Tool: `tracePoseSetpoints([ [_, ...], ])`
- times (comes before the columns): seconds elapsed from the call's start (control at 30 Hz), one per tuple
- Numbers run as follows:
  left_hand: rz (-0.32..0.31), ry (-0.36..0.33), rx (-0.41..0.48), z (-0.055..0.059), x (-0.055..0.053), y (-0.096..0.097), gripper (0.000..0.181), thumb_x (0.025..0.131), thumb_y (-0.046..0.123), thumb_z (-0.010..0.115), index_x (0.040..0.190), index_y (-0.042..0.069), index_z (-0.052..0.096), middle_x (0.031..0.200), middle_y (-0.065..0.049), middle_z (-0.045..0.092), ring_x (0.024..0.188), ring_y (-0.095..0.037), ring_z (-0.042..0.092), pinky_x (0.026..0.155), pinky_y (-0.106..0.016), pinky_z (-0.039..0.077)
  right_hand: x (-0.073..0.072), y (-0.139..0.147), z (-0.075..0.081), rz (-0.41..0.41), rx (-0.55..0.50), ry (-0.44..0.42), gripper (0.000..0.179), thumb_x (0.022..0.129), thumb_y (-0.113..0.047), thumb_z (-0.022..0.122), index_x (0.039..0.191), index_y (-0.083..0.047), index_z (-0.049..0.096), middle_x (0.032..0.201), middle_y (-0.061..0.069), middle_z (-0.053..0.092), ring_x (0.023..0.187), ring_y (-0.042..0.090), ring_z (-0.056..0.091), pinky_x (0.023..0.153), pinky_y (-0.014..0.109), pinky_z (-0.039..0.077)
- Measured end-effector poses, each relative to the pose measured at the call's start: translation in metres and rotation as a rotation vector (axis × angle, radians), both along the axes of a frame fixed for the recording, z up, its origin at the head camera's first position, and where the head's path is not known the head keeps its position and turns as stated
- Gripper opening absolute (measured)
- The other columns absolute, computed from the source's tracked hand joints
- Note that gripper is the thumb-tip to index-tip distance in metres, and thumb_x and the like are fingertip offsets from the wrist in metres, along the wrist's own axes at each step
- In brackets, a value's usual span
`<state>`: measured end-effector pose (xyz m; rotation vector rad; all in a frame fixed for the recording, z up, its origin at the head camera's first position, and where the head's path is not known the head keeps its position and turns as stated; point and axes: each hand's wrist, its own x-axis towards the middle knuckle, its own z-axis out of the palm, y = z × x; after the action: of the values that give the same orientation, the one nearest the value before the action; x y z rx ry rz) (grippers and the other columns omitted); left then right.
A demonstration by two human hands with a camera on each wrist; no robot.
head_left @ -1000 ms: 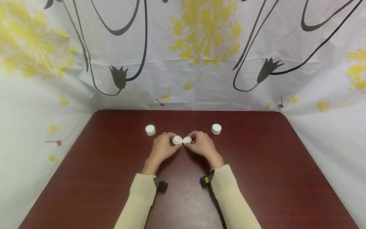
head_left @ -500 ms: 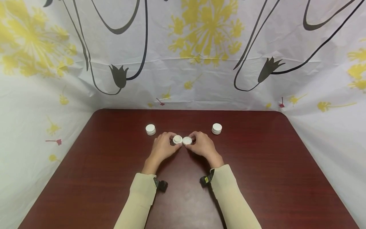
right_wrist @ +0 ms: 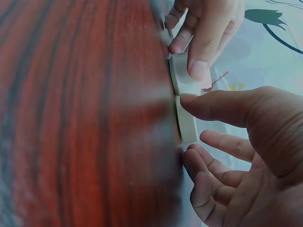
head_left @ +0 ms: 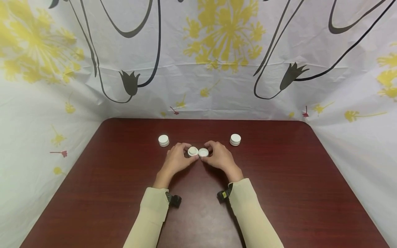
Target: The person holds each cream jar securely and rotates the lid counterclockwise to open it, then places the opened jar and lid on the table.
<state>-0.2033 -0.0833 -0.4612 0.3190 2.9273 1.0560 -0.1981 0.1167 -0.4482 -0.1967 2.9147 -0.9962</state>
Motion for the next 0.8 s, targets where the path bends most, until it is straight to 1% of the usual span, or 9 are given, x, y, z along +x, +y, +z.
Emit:
tracePoseSetpoints([
  [0.17,0.001,-0.014,0.028,0.003,0.0,-0.001,0.061,0.093,0.048,0.078,0.137,0.009,0.067,0.129,-0.013,0.07,0.12,-0.029,0.065,0.112,-0.057,0.043,-0.002,0.0,0.003,-0.006,-0.008,0.015,0.054,0.088,-0.031,0.086,0.135,-0.013,0.068,0.117,0.008,0.075,0.105,0.026,0.072,0.091,0.05,0.056],
  [0.23,0.005,-0.007,0.046,0.005,-0.001,-0.002,0.061,0.095,0.05,0.076,0.139,0.009,0.066,0.13,-0.012,0.069,0.121,-0.029,0.066,0.113,-0.056,0.043,-0.002,0.0,0.005,-0.009,-0.02,0.026,0.053,0.088,-0.031,0.085,0.136,-0.013,0.068,0.116,0.008,0.075,0.103,0.025,0.072,0.09,0.05,0.056],
  [0.33,0.019,0.016,0.08,0.01,-0.001,-0.003,0.061,0.097,0.051,0.073,0.14,0.009,0.066,0.132,-0.011,0.07,0.123,-0.03,0.067,0.111,-0.053,0.048,-0.002,0.0,0.009,-0.012,-0.031,0.045,0.051,0.09,-0.03,0.083,0.136,-0.012,0.069,0.116,0.008,0.074,0.103,0.025,0.073,0.089,0.05,0.056],
  [0.43,0.039,0.05,0.107,0.013,-0.001,-0.005,0.055,0.099,0.046,0.071,0.139,0.01,0.066,0.131,-0.01,0.07,0.122,-0.03,0.068,0.105,-0.05,0.052,-0.002,0.001,0.012,-0.012,-0.033,0.055,0.049,0.091,-0.029,0.081,0.136,-0.013,0.069,0.116,0.009,0.074,0.104,0.026,0.073,0.089,0.051,0.056],
  [0.6,0.094,0.122,0.127,0.013,-0.001,-0.007,0.043,0.1,0.036,0.07,0.136,0.011,0.069,0.125,-0.008,0.071,0.117,-0.027,0.071,0.099,-0.048,0.055,0.0,0.001,0.014,-0.021,-0.037,0.07,0.045,0.094,-0.031,0.078,0.134,-0.013,0.07,0.115,0.008,0.074,0.103,0.024,0.074,0.089,0.05,0.056],
  [0.8,0.176,0.2,0.169,0.014,-0.004,-0.011,0.039,0.099,0.03,0.072,0.133,0.01,0.069,0.124,-0.009,0.07,0.115,-0.028,0.068,0.097,-0.049,0.055,0.0,0.001,0.013,-0.025,-0.05,0.097,0.041,0.096,-0.033,0.076,0.132,-0.013,0.072,0.112,0.007,0.075,0.099,0.022,0.072,0.084,0.047,0.056],
])
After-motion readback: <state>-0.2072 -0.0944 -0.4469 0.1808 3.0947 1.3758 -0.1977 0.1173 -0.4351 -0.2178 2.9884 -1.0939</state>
